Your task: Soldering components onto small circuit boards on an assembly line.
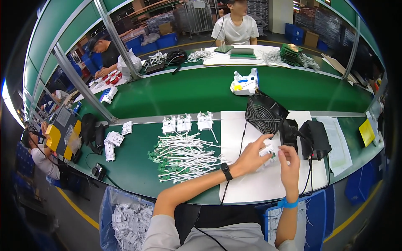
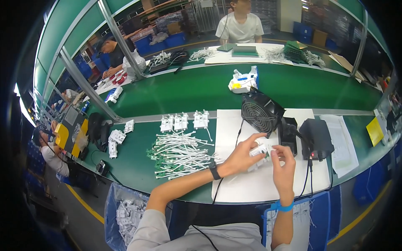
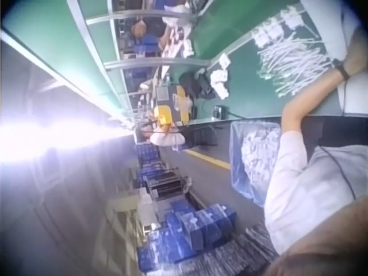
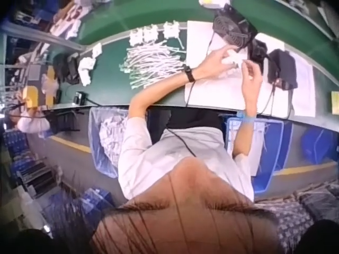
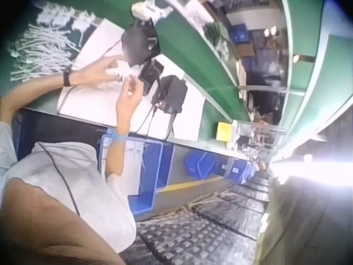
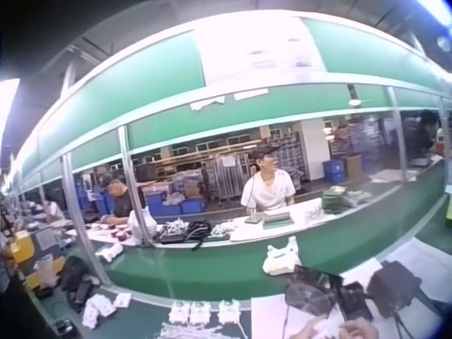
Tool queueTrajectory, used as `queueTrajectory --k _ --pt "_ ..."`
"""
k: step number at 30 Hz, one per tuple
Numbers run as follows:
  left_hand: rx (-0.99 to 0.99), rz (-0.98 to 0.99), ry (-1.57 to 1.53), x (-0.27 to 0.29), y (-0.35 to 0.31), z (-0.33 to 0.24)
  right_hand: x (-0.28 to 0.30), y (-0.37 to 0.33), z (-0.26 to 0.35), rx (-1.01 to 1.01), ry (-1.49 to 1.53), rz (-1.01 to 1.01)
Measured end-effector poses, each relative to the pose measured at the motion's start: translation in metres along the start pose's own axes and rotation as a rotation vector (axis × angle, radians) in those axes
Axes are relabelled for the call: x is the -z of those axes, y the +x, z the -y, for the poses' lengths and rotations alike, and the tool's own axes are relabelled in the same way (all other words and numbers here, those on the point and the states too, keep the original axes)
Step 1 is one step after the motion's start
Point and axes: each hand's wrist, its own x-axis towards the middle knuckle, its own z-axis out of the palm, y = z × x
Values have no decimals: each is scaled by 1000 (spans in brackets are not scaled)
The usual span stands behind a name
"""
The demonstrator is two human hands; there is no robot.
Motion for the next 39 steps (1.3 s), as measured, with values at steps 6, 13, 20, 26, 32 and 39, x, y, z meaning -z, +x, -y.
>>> queueTrajectory --k 6,13,20,26,32,39 --pt "-71 221 19 1 -6 -14 31 9 -22 -246 266 541" --pt "81 310 36 6 -7 -10 27 7 -32 -200 193 541" --pt "-29 243 192 11 -15 -1 16 3 -64 -285 397 584" --pt "-186 139 380 12 -24 5 1 6 -56 -265 393 532" --pt "-159 124 345 5 -28 21 -10 -4 -83 -179 379 495" --pt "-197 108 343 3 -30 26 -11 -6 -81 -178 269 489"
